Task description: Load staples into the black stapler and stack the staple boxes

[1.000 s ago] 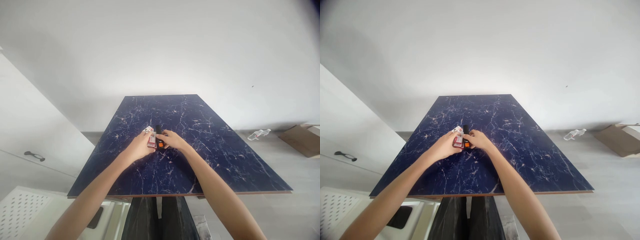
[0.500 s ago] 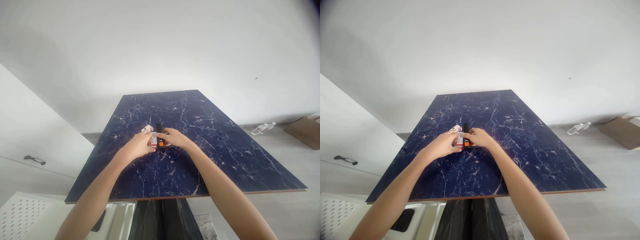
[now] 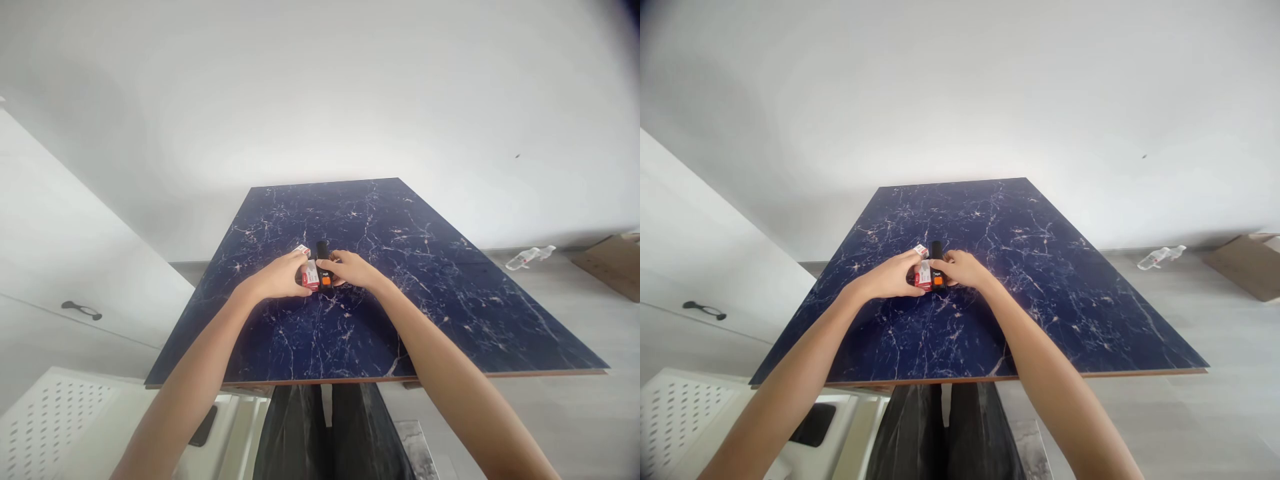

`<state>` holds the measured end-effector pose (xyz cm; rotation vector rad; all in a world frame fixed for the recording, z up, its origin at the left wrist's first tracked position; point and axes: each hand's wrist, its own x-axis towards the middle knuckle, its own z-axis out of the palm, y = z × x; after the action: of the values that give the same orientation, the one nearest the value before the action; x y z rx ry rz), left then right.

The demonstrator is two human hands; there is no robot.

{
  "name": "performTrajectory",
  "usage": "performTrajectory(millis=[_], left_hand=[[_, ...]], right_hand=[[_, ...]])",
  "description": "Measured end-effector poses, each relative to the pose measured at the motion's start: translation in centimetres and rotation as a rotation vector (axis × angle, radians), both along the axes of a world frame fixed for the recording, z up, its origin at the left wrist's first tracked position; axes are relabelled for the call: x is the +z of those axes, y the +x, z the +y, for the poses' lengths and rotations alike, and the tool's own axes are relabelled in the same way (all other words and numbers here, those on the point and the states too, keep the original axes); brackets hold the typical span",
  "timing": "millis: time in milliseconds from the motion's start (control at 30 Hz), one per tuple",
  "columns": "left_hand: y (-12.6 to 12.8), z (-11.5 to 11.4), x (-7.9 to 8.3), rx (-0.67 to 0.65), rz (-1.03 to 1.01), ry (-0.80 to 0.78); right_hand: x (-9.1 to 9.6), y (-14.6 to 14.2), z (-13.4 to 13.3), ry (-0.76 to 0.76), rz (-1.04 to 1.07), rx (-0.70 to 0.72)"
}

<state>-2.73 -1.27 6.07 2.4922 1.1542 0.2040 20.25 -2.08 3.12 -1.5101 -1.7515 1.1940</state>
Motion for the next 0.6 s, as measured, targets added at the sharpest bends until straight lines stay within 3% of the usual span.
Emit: performTrajectory(millis=[433,600], left_hand=[[0.4,-0.4,-0.5,0.063,-0.027,-0.030],[-0.6,0.3,0.4,0.098,-0.126,0.166]], right_hand=[[-0.1,0.0,0.0,0.003,-0.032,-0.024],[-0.1,0.1,0.0,-0.011,0.002,-0.010]])
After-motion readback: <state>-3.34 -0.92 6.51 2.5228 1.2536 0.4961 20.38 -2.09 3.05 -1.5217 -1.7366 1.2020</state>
